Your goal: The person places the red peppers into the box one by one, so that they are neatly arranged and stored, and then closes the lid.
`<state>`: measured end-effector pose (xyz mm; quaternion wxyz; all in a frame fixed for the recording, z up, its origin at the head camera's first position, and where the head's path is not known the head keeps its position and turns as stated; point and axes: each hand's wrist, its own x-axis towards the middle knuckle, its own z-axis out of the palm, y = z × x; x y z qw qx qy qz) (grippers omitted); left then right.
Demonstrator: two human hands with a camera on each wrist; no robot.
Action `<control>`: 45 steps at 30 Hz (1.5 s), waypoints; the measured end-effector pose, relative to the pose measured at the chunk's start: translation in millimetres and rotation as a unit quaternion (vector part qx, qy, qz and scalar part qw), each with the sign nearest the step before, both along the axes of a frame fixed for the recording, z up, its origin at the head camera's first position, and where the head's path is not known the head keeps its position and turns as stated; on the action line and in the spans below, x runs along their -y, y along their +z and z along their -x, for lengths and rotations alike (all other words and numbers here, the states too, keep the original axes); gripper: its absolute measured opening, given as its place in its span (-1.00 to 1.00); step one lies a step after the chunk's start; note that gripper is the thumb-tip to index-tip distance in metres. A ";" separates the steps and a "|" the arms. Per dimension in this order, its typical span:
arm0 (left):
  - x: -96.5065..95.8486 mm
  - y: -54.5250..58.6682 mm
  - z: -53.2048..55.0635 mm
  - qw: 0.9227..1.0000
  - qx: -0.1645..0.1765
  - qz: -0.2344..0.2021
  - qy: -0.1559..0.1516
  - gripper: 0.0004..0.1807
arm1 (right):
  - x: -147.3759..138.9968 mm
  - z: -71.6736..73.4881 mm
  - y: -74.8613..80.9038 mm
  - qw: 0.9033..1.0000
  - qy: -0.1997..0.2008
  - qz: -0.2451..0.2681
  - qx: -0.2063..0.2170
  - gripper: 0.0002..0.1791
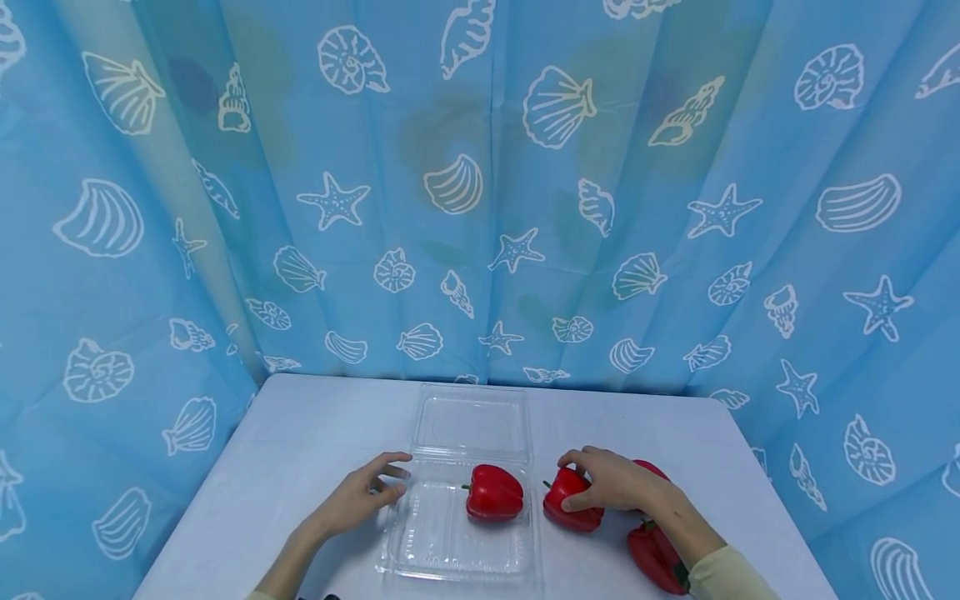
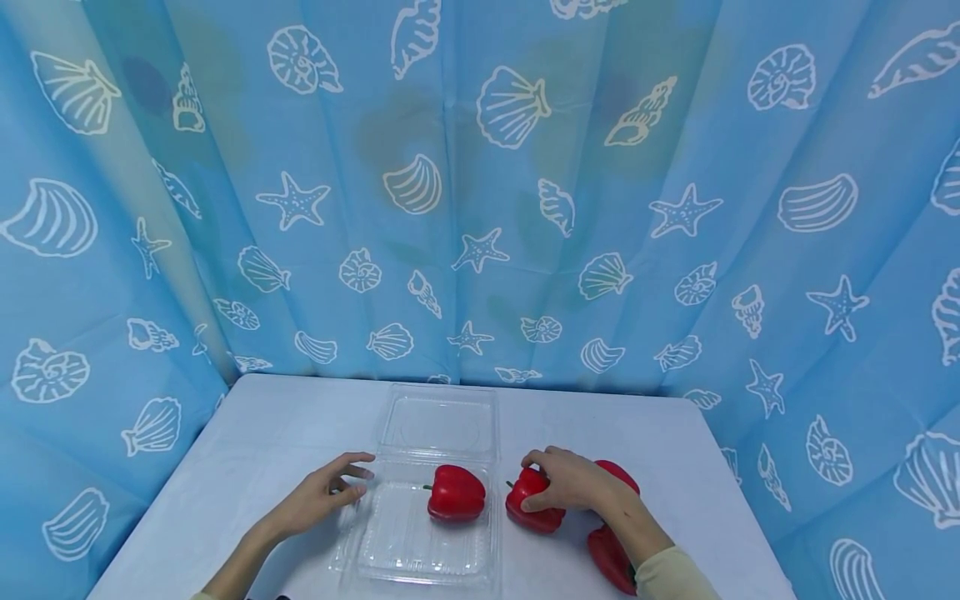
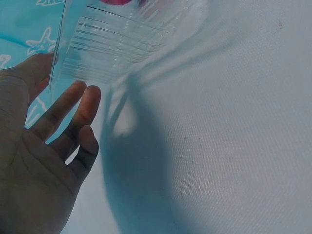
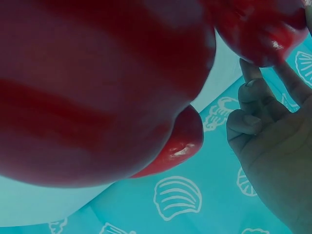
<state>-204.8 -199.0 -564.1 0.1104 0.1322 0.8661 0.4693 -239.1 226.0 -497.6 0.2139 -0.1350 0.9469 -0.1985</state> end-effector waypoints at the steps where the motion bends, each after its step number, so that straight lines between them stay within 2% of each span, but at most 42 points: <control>1: -0.2 0.3 -0.1 1.000 0.000 0.000 0.001 -0.46 | 0.0 0.0 0.1 1.000 0.000 0.001 0.001 -0.12; 13: -1.3 3.4 0.3 1.000 0.009 0.003 0.004 -0.48 | -1.2 -0.1 -0.2 1.000 0.007 0.005 -0.001 -0.11; 24: -0.5 -0.1 0.5 1.000 0.006 -0.004 -0.004 -0.53 | -0.4 -0.4 -2.2 1.000 0.002 0.001 0.011 -0.06; 45: -1.2 1.7 -1.1 1.000 0.001 -0.003 -0.002 -0.53 | -1.1 0.1 -4.3 1.000 0.005 0.000 0.020 0.00</control>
